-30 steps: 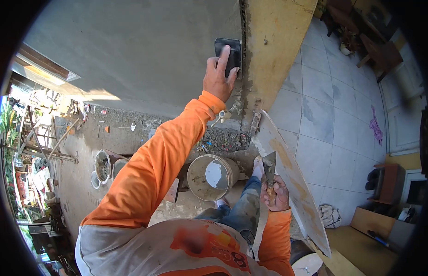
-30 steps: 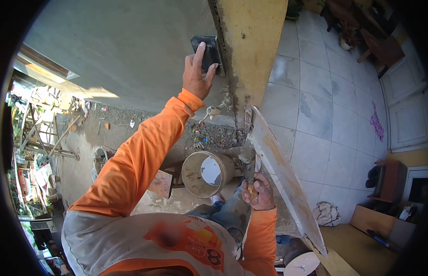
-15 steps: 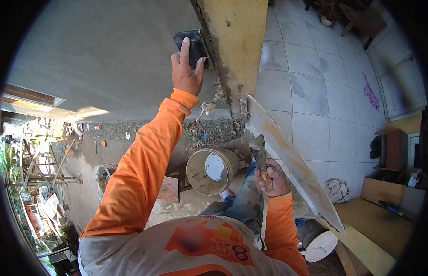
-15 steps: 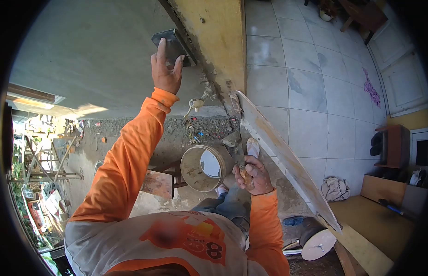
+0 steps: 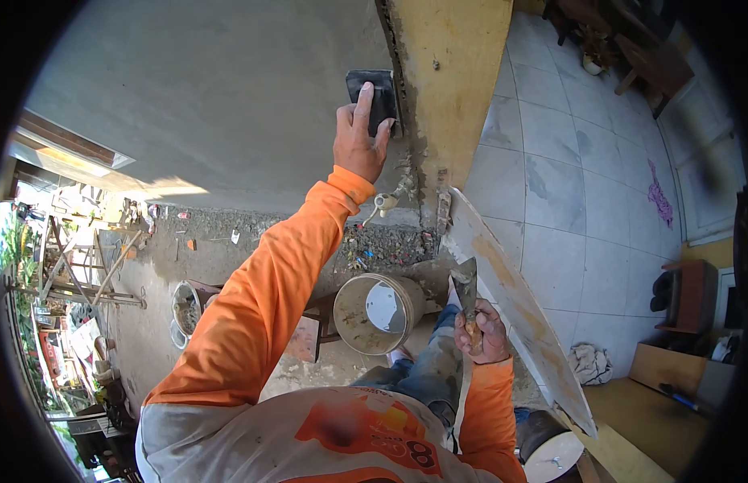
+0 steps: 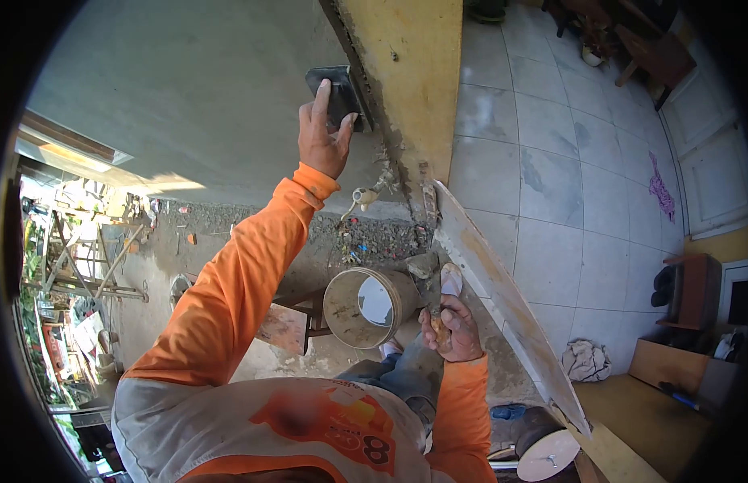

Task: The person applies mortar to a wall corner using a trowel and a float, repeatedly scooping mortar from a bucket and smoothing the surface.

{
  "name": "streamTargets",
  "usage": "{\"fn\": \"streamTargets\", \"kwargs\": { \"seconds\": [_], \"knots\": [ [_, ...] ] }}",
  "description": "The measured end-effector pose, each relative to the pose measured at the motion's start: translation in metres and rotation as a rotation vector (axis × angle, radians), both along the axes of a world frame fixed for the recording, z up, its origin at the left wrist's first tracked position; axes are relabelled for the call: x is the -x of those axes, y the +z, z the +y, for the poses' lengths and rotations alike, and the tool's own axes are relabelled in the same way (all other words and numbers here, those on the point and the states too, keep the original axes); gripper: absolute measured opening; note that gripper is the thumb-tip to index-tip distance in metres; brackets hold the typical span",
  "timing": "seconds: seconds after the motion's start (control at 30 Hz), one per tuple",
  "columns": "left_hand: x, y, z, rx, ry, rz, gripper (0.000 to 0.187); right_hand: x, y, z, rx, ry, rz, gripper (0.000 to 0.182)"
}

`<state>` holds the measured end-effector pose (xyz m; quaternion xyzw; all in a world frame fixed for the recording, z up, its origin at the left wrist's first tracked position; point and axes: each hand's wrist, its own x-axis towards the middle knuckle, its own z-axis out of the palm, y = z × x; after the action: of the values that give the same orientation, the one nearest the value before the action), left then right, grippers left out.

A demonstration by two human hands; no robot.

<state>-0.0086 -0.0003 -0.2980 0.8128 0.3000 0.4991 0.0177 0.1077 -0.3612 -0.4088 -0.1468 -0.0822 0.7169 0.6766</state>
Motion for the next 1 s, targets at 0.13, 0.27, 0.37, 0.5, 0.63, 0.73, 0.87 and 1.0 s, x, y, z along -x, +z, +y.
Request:
{"fn": "streamTargets", "kwargs": {
  "seconds": [0.13, 0.27, 0.37, 0.5, 0.63, 0.73, 0.87, 1.0],
  "knots": [
    [0.000, 0.000, -0.001, 0.091, -0.015, -0.015, 0.077, 0.001, 0.001, -0.001, -0.004, -0.010, -0.013, 0.035],
    [0.000, -0.001, -0.001, 0.085, -0.016, -0.021, 0.077, 0.002, 0.002, -0.001, 0.011, -0.019, -0.010, 0.035],
    [0.000, 0.001, -0.001, 0.051, -0.008, -0.010, 0.076, 0.002, 0.004, 0.005, 0.029, -0.025, -0.015, 0.034],
    [0.000, 0.004, -0.002, -0.012, 0.000, 0.003, 0.075, -0.016, 0.043, 0.056, -0.043, -0.104, -0.276, 0.032],
    [0.001, 0.005, -0.001, -0.005, 0.000, 0.011, 0.076, -0.045, 0.079, 0.145, -0.018, -0.284, -0.752, 0.032],
    [0.000, 0.005, -0.001, 0.002, -0.012, -0.004, 0.076, -0.055, 0.085, 0.207, -0.068, -0.366, -0.972, 0.029],
    [0.000, 0.003, 0.001, -0.003, -0.016, -0.015, 0.077, -0.047, 0.083, 0.265, -0.204, -0.589, -1.193, 0.025],
    [-0.001, -0.002, 0.004, 0.008, -0.023, -0.029, 0.079, -0.025, 0.073, 0.294, -0.246, -0.840, -1.254, 0.026]
  ]
}}
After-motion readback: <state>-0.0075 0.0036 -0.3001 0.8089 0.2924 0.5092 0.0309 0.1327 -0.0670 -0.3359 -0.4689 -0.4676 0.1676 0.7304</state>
